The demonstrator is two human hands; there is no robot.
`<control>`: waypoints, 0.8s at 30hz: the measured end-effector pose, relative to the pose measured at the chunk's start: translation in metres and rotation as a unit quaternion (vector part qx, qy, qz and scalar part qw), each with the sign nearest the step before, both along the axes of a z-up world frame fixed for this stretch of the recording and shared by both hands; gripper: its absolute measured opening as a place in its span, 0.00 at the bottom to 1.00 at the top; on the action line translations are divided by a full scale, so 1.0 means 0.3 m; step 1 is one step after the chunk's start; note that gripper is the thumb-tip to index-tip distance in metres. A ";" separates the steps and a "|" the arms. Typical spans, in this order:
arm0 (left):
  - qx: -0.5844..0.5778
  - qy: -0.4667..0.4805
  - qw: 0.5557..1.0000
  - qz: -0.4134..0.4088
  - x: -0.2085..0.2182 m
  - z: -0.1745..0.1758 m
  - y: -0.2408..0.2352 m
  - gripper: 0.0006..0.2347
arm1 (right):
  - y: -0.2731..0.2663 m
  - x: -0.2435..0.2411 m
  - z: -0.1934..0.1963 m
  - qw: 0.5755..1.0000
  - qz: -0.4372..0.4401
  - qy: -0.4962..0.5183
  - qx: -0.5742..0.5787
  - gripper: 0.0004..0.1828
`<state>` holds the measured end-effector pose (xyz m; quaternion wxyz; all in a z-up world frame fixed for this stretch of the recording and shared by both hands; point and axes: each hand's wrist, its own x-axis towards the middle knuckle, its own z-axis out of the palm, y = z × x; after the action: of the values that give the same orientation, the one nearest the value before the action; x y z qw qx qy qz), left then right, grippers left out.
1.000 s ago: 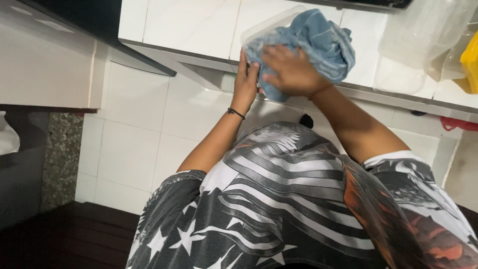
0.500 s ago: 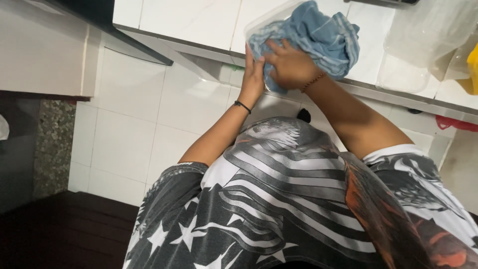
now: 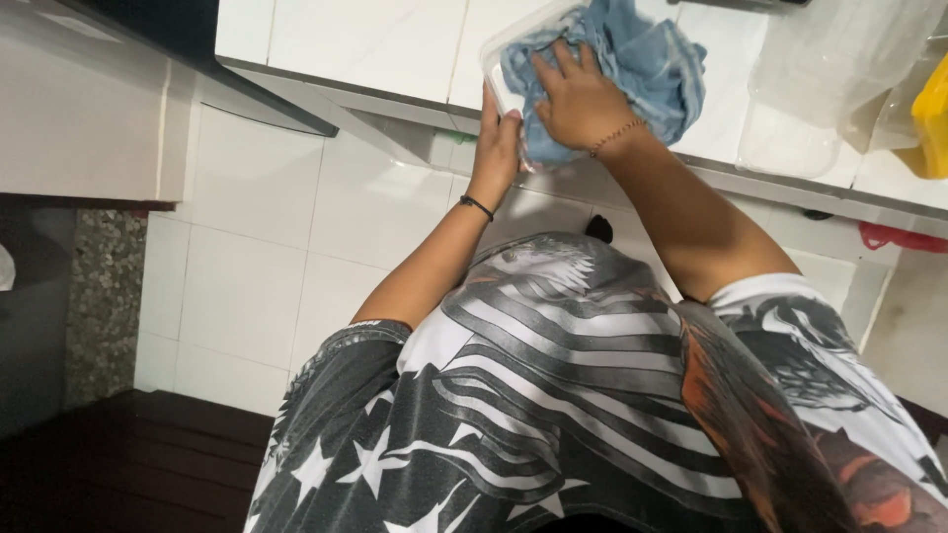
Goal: The person wipes a clear plastic cup, a yellow rectangular container, and a clear rectangular container with a blue cloth on a white kitchen countertop. The person handles each item individually, wiping the exterior surfaces before placing them back on the counter.
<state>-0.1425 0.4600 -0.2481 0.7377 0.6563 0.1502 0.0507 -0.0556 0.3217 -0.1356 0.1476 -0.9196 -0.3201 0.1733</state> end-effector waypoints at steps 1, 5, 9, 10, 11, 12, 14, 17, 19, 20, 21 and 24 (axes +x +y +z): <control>0.000 0.000 1.000 -0.001 -0.001 0.056 0.003 0.32 | 0.000 0.005 -0.009 1.000 -0.001 0.000 0.000 0.35; -0.014 0.025 0.999 -0.017 -0.013 0.155 0.014 0.32 | -0.017 0.015 -0.042 0.995 0.097 -0.010 -0.024 0.35; -0.051 0.057 0.997 -0.020 0.005 0.103 0.015 0.35 | -0.037 0.036 -0.036 0.988 0.149 0.033 0.010 0.31; -0.052 0.057 0.997 -0.019 0.005 0.143 0.012 0.35 | -0.034 0.037 -0.049 0.988 0.150 0.033 0.009 0.31; -0.067 0.085 0.994 -0.030 0.002 0.185 0.017 0.36 | -0.025 0.037 -0.063 0.997 0.068 -0.014 0.041 0.31; -0.082 0.113 0.989 -0.040 -0.001 0.228 0.021 0.38 | -0.015 0.036 -0.075 0.996 -0.014 -0.060 0.072 0.32; 0.003 0.131 0.990 -0.057 0.007 0.226 0.058 0.37 | -0.019 0.036 -0.055 0.994 0.004 -0.085 0.071 0.32; 0.206 0.114 0.971 -0.041 0.005 0.257 0.119 0.34 | -0.033 0.021 0.004 0.993 0.037 -0.084 0.075 0.32; 0.324 0.079 0.943 -0.008 0.021 0.236 0.155 0.31 | -0.042 0.008 0.024 0.994 0.052 -0.059 0.082 0.32; 0.377 -0.020 0.925 0.040 0.040 0.200 0.172 0.25 | -0.043 0.001 0.021 0.993 0.064 -0.045 0.090 0.31; 0.424 -0.122 0.893 0.083 0.063 0.164 0.189 0.20 | -0.045 -0.002 0.020 0.992 0.077 -0.033 0.097 0.30; 0.391 -0.169 0.902 0.064 0.073 0.131 0.176 0.13 | -0.012 -0.019 0.013 0.991 0.098 -0.025 0.090 0.33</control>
<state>-0.1205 0.5127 -0.2087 0.4308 0.8626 0.0334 0.2630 -0.0612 0.3182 -0.1316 0.2046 -0.8708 -0.4263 0.1345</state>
